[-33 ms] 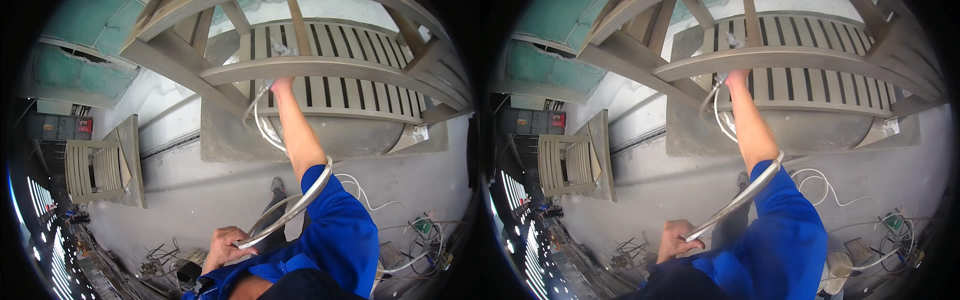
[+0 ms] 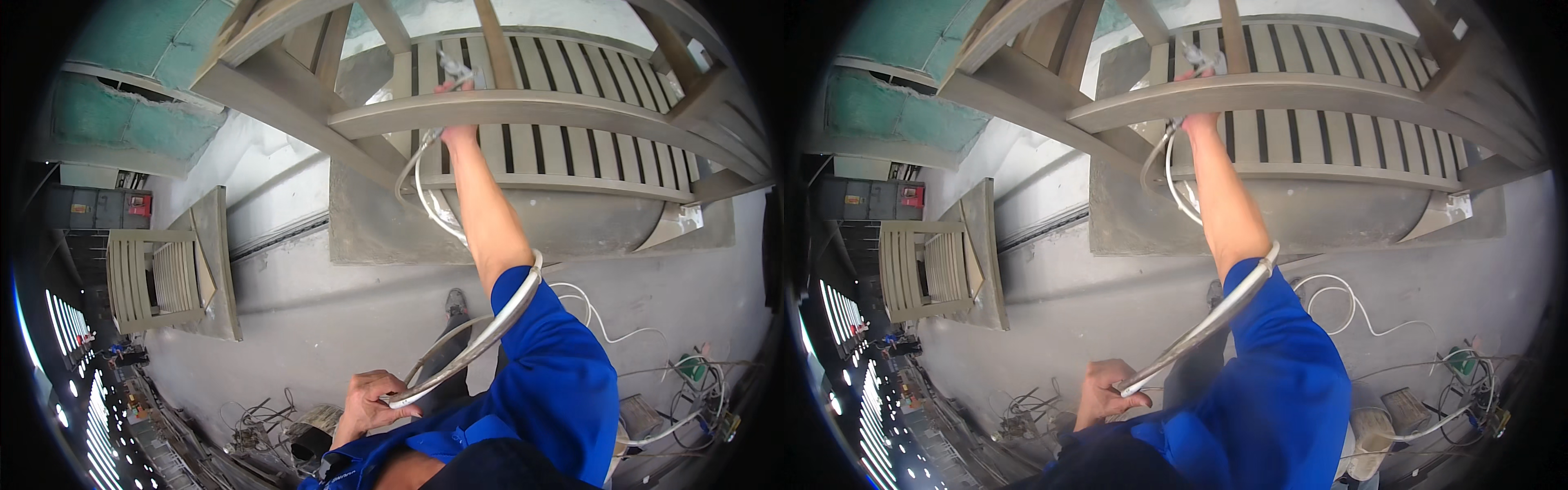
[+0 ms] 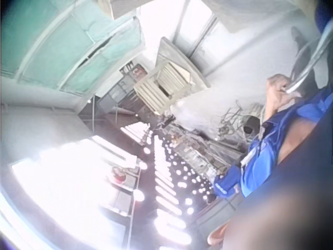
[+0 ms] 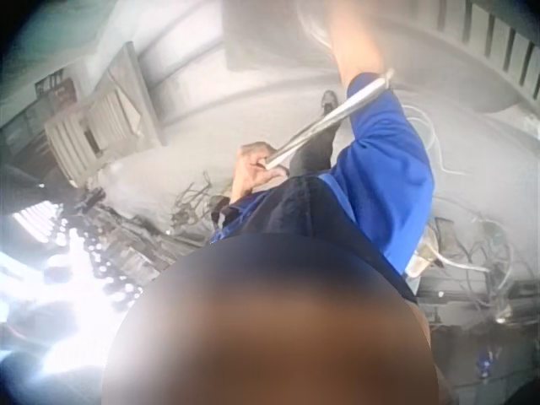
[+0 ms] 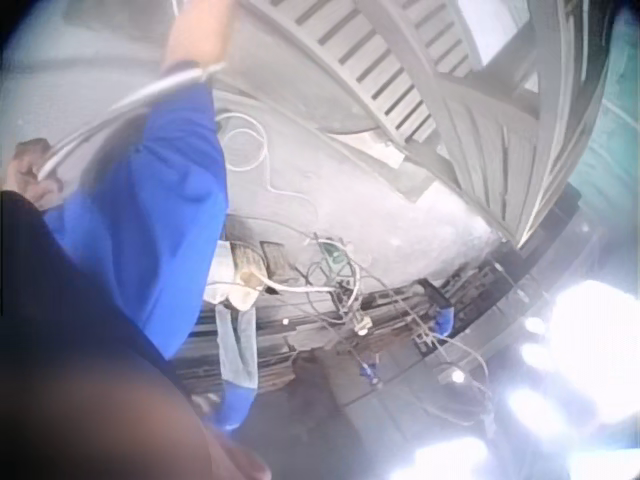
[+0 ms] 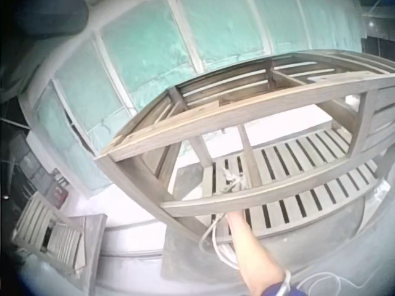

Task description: The person uses a spray gun to apply a light-colored coating to a wooden slatted furniture frame. They move around the object, spraying different sides and sections while holding the hose with the other hand.

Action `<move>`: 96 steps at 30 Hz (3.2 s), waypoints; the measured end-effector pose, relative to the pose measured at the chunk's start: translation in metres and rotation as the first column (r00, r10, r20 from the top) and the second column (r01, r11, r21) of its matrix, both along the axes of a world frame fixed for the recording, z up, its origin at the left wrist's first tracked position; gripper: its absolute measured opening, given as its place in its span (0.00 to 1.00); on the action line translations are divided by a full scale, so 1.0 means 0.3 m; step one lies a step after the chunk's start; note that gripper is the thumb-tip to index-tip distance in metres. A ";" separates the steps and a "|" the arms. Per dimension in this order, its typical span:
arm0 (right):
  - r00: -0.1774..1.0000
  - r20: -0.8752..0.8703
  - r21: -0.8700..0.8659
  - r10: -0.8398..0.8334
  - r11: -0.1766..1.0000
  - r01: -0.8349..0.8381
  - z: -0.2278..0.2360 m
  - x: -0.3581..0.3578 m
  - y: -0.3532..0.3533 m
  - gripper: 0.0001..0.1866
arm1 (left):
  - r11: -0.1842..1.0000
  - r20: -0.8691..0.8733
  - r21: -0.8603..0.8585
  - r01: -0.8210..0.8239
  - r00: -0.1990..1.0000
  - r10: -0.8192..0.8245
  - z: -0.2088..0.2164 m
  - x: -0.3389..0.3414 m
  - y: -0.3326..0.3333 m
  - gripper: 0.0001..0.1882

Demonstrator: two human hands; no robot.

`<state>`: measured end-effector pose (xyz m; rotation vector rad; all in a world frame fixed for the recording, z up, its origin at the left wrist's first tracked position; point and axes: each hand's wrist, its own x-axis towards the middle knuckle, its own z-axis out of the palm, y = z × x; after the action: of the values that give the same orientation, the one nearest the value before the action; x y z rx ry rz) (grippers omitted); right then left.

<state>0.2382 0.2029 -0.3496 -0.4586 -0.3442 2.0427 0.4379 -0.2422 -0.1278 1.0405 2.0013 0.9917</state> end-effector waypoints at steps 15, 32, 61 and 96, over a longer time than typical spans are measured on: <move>0.819 0.533 -0.117 -0.211 0.941 0.318 0.046 0.503 0.000 0.09 | 0.940 0.241 0.075 0.334 0.908 -0.342 -0.305 -0.026 -0.011 0.13; 0.609 0.173 0.046 -0.774 0.624 0.780 0.028 1.790 1.270 0.13 | 0.871 0.239 0.034 0.490 0.843 -0.483 -0.625 0.727 0.658 0.18; 0.487 0.781 0.625 -0.391 0.462 -0.630 -0.129 0.327 0.850 0.11 | 0.920 0.552 0.155 -0.360 0.804 0.221 -0.962 0.754 0.414 0.19; 0.211 0.749 0.496 -0.628 0.319 -0.808 -0.171 0.643 0.953 0.07 | 0.973 0.558 0.175 -0.148 0.829 0.026 -0.883 0.801 0.328 0.25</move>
<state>0.4311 0.4889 -0.4010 -0.9136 -2.4516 0.7858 0.6780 -0.1439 -0.3926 0.6577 1.4906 1.3980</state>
